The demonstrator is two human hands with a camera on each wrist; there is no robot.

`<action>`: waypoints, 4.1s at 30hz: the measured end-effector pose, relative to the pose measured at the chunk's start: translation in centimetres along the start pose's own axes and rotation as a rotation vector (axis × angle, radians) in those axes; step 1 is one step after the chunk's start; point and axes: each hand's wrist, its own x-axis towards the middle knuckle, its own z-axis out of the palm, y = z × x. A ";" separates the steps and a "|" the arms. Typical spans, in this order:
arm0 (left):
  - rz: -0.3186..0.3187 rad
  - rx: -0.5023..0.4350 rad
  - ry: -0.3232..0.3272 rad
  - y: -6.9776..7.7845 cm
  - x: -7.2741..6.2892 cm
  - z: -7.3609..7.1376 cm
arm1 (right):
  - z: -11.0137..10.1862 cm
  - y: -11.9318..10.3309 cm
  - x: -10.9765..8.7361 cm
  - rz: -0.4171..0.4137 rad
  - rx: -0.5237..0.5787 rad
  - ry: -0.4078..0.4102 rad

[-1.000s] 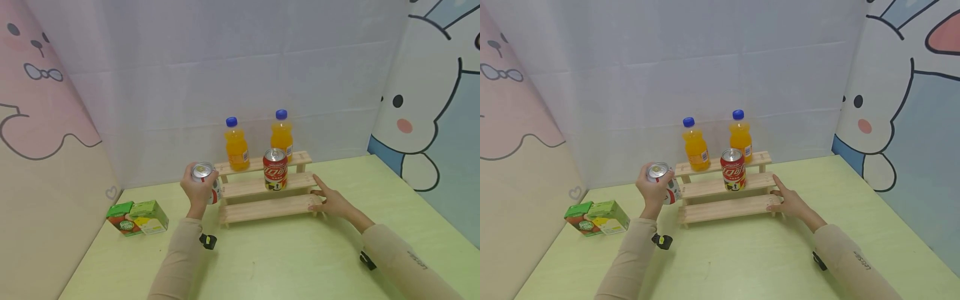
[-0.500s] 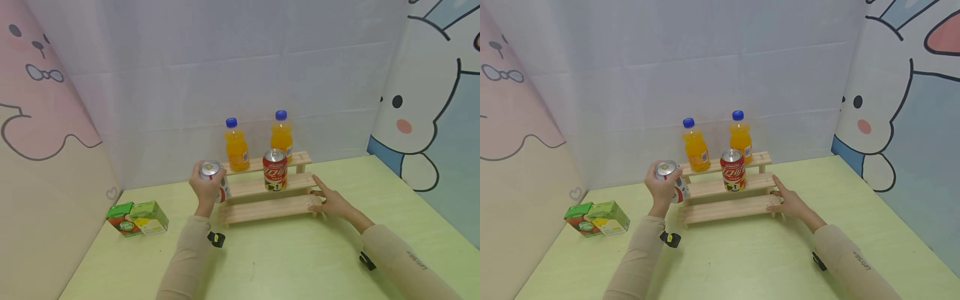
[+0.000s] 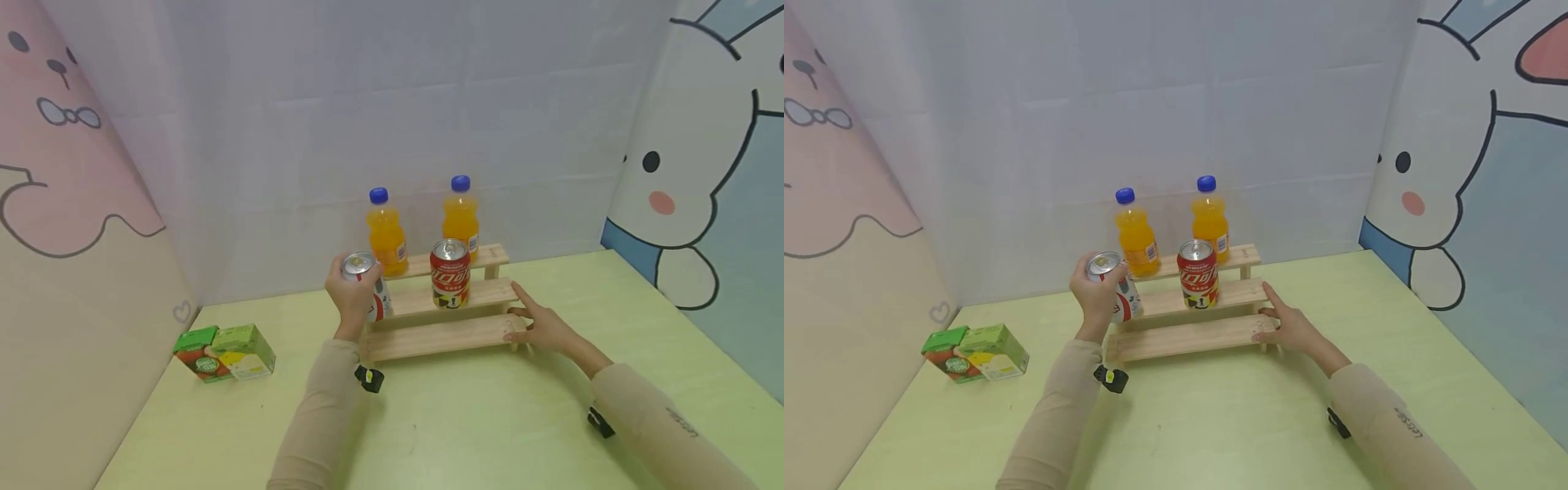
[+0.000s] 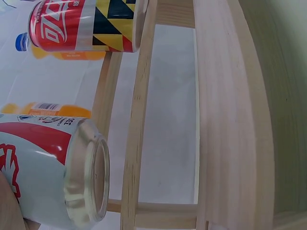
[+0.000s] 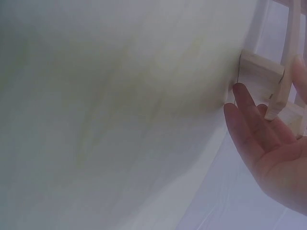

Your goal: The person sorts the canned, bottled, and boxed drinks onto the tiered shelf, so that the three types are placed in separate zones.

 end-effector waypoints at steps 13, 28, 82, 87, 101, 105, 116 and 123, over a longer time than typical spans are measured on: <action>-0.036 -0.022 -0.005 0.0 0.2 2.1 | -0.2 -0.4 0.1 0.031 0.005 -0.006; -0.023 0.032 0.022 -0.3 -0.7 3.2 | -0.3 -0.2 0.3 0.035 -0.011 -0.013; 0.182 0.093 -0.097 -0.2 -2.7 -2.2 | 0.0 -0.1 0.2 0.022 -0.009 -0.011; 0.203 0.098 -0.089 -0.3 -2.9 -3.4 | 0.0 -0.3 0.1 0.022 -0.011 -0.013; 0.244 0.157 -0.065 3.6 -4.1 -6.7 | 0.0 0.0 0.0 0.012 0.000 -0.013; 0.261 0.202 -0.057 3.3 -4.2 -7.7 | 0.0 0.2 0.1 0.008 0.003 -0.012; 0.297 0.286 -0.008 2.3 -4.4 -10.2 | -0.1 0.2 0.1 0.019 0.001 -0.022; 0.272 0.319 0.005 0.3 -4.2 -12.5 | -0.1 0.2 0.2 0.021 -0.005 -0.020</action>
